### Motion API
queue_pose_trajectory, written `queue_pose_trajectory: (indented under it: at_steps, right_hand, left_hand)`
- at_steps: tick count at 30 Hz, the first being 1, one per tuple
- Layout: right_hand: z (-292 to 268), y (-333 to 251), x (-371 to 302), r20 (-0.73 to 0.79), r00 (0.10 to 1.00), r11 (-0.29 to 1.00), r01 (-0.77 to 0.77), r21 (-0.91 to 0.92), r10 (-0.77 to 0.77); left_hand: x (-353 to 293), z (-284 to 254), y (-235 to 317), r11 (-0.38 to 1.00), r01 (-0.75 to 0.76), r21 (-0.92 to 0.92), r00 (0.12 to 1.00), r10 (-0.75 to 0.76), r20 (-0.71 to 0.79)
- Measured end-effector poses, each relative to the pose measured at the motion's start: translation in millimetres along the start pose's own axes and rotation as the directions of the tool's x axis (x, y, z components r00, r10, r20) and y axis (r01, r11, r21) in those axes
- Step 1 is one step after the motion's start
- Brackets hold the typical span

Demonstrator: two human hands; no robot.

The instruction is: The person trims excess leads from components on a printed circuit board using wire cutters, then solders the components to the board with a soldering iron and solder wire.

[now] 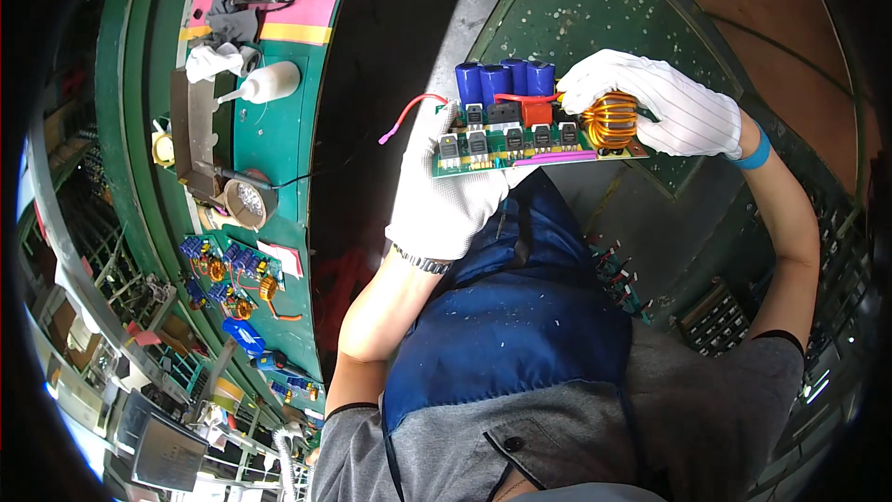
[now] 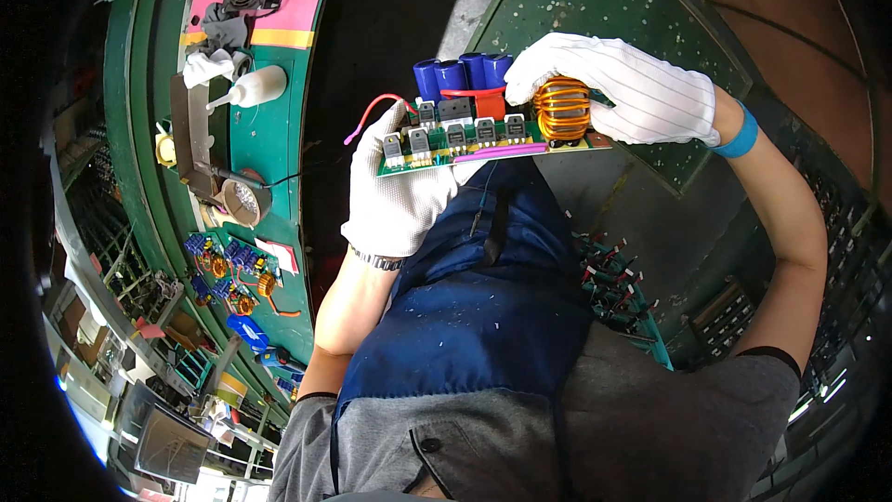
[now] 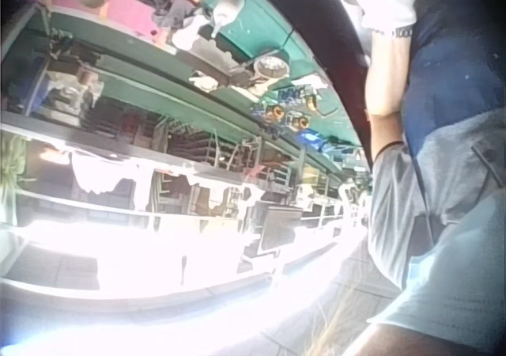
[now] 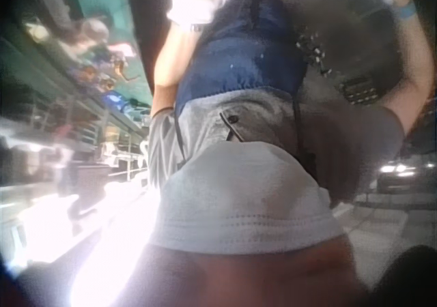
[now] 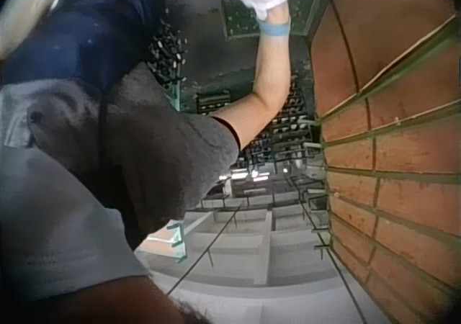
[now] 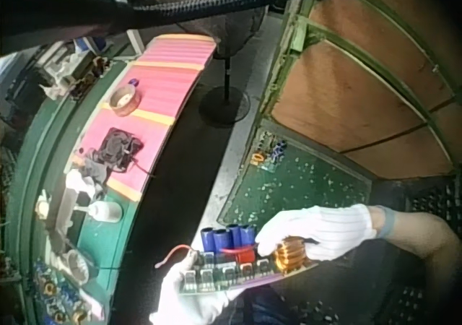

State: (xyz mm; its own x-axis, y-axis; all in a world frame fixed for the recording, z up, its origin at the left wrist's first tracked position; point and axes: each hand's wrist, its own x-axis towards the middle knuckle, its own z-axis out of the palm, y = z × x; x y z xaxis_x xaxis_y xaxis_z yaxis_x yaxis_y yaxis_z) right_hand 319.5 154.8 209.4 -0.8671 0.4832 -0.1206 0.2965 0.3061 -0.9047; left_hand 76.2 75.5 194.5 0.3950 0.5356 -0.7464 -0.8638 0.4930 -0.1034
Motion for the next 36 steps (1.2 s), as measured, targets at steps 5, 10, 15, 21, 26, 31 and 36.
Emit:
queue_pose_trajectory:
  at_steps: [5,10,15,21,26,31,36]
  right_hand:
    - [-8,13,-9,0.055,0.998,0.997,0.009,0.075,-0.013]
    - [-4,55,-35,-0.025,0.980,0.980,-0.198,0.010,0.199]
    - [19,192,-76,-0.519,0.721,0.831,-0.555,-0.038,0.458]
    - [21,406,-69,-0.800,0.374,0.378,-0.904,-0.201,0.468]
    - [28,471,-26,-0.778,0.300,0.235,-0.951,-0.201,0.552]
    - [36,488,0,-0.829,0.191,0.130,-0.981,-0.143,0.526]
    - [29,495,-5,-0.831,0.210,0.200,-0.972,-0.121,0.515]
  left_hand:
    - [28,-2,0,0.994,0.093,0.057,0.996,-0.094,0.009]
    - [90,-39,2,0.969,0.195,0.149,0.977,-0.206,0.062]
    - [106,-98,9,0.907,0.201,0.370,0.980,-0.184,-0.081]
    - [107,-190,32,0.967,0.053,0.249,0.980,-0.002,-0.201]
    - [107,-230,48,0.975,0.043,0.216,0.937,0.036,-0.348]
    - [120,-235,53,0.983,0.024,0.180,0.925,0.046,-0.376]
    - [130,-223,51,0.987,0.015,0.158,0.942,0.039,-0.333]
